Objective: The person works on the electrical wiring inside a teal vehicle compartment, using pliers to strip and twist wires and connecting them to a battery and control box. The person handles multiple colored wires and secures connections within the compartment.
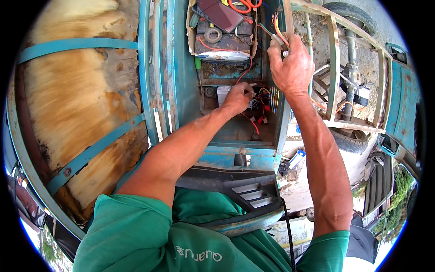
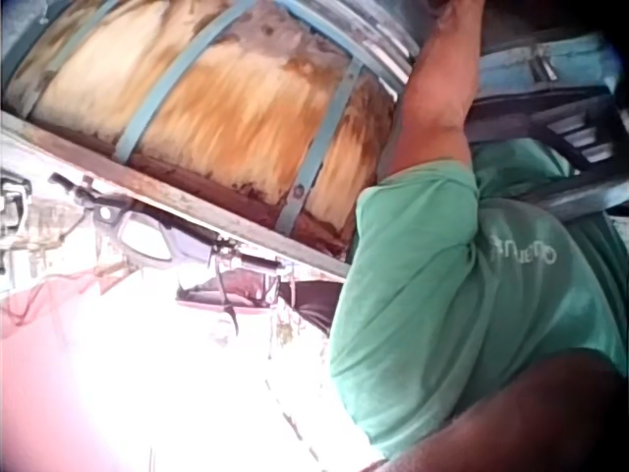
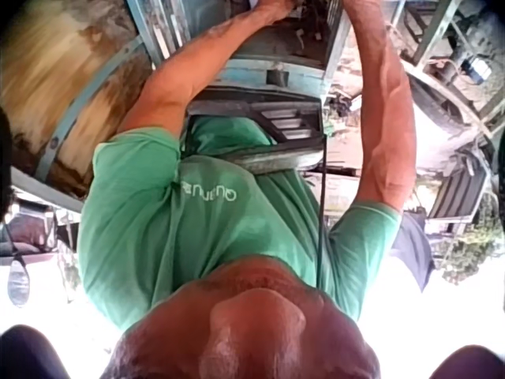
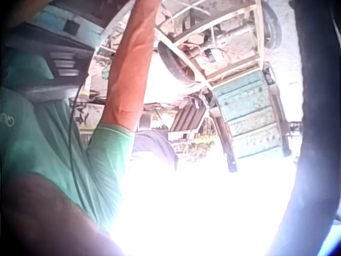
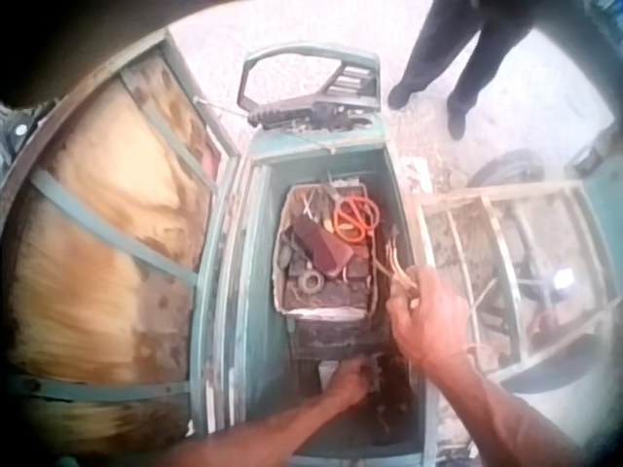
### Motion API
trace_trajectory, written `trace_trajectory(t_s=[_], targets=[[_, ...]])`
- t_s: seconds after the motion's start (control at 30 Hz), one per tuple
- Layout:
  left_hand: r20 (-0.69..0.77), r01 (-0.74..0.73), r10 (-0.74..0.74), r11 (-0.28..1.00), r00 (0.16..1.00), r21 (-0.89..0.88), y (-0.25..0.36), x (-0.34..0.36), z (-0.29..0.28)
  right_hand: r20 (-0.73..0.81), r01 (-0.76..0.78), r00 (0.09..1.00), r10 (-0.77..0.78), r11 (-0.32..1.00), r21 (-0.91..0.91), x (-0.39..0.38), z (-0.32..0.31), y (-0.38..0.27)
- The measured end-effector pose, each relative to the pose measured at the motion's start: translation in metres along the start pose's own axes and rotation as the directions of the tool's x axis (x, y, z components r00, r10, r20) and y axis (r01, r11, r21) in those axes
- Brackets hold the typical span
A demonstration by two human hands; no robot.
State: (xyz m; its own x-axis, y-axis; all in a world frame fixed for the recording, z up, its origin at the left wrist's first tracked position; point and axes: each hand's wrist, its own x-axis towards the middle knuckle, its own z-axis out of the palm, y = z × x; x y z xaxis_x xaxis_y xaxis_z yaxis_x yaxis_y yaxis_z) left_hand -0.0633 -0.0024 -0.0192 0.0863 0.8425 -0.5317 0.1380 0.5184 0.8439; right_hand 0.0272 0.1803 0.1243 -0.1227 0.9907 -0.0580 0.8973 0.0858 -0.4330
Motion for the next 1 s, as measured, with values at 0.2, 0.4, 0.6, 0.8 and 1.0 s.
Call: trace_trajectory(t_s=[0.2,0.4,0.6,0.8,1.0], targets=[[0.24,0.447,-0.421,0.892,0.875,-0.068,0.038,-0.002,-0.022,-0.019,0.002,1.0,-0.003,1.0,-0.003,-0.001,0.001,0.002],[0.239,0.576,-0.535,0.802,0.81,-0.155,0.031,-0.001,-0.017,-0.021,0.013,1.0,-0.013,1.0,-0.01,-0.002,0.002,0.003],[0.266,0.629,-0.576,0.752,0.773,-0.199,0.03,0.002,-0.012,0.005,-0.029,1.0,0.029,0.999,-0.019,-0.001,-0.002,0.0],[0.371,0.649,-0.56,0.74,0.74,-0.178,0.032,0.003,-0.021,-0.047,-0.013,0.999,0.017,0.998,0.065,0.003,-0.001,0.004],[0.466,0.627,-0.501,0.762,0.729,-0.163,0.023,0.007,-0.028,-0.051,-0.014,0.998,0.032,0.946,0.324,-0.011,-0.022,-0.007]])
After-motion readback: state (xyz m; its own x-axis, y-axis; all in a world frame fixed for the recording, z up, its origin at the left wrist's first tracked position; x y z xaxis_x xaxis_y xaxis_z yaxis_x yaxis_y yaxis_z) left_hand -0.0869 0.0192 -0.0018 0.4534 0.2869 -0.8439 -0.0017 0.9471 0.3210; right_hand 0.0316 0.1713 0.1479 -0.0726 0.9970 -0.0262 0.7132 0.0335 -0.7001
